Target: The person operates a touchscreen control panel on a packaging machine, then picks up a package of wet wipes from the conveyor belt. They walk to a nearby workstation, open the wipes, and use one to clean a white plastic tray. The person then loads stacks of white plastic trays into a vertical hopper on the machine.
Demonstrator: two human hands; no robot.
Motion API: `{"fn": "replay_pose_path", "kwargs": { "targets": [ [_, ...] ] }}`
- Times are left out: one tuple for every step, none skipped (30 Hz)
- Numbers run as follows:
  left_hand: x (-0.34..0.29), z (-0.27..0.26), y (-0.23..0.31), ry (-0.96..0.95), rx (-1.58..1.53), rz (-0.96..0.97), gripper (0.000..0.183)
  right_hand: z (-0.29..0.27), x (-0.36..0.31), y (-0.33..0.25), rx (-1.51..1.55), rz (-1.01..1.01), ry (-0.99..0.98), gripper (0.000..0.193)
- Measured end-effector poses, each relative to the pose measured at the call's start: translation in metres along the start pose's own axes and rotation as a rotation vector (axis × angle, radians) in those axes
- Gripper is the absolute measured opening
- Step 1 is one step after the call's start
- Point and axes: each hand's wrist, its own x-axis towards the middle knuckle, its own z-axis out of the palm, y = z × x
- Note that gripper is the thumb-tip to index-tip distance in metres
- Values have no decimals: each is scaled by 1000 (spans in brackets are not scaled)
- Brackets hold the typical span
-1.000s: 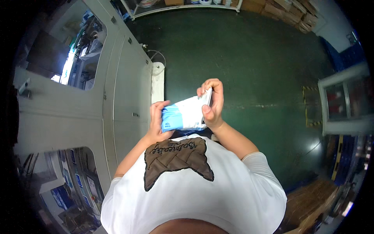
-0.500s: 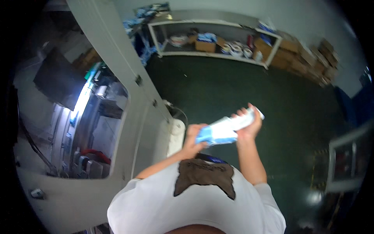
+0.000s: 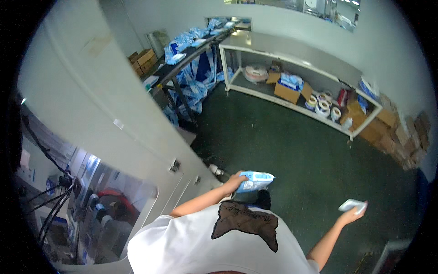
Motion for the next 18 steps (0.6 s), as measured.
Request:
{"fn": "replay_pose_path", "kwargs": {
  "targets": [
    [12, 9, 47, -172, -237, -213, 50, 25, -13, 39, 89, 64, -81, 54],
    [46, -4, 48, -234, -369, -369, 45, 65, -31, 39, 263, 284, -114, 48],
    [81, -13, 46, -312, -500, -517, 39, 98, -43, 49, 403, 517, -164, 45],
    [109, -13, 68, -299, -558, -495, 38, 119, -51, 92, 159, 499, -268, 46],
    [133, -24, 102, -266, -613, -463, 38, 146, -63, 97, 18, 530, -273, 45],
    [167, -46, 133, -314, -696, -377, 39, 165, -70, 114, -38, 638, -307, 45],
    [162, -66, 217, -351, -745, -191, 41, 181, -69, 111, -159, 537, -478, 41],
    [213, -110, 266, -375, -800, -147, 39, 209, -70, 106, -31, 661, -429, 38],
    [232, -148, 337, -191, -983, -23, 45, 246, -66, 97, -7, 737, -493, 34],
    [240, -181, 399, -61, -1089, 178, 63, 274, -62, 86, 6, 806, -551, 31],
    [249, -218, 478, 64, -1175, 401, 85, 304, -51, 75, -99, 822, -709, 27],
    [261, -251, 518, 263, -1242, 404, 100, 334, -52, 67, 97, 883, -714, 27],
    [268, -292, 537, 142, -1227, 761, 104, 377, -52, 52, 375, 913, -708, 29],
    [276, -307, 557, -104, -1218, 876, 100, 417, -53, 47, 374, 817, -787, 31],
    [293, -247, 584, 407, -1250, 790, 77, 423, -42, 6, 284, 857, -856, 35],
    [316, -242, 570, 330, -1011, 829, 60, 455, -52, 15, 331, 779, -915, 39],
    [332, -244, 542, 284, -753, 851, 43, 469, -60, -27, 437, 757, -983, 42],
    [342, -175, 522, 307, -548, 830, 22, 480, -67, -30, 475, 887, -1004, 42]
  ]
}}
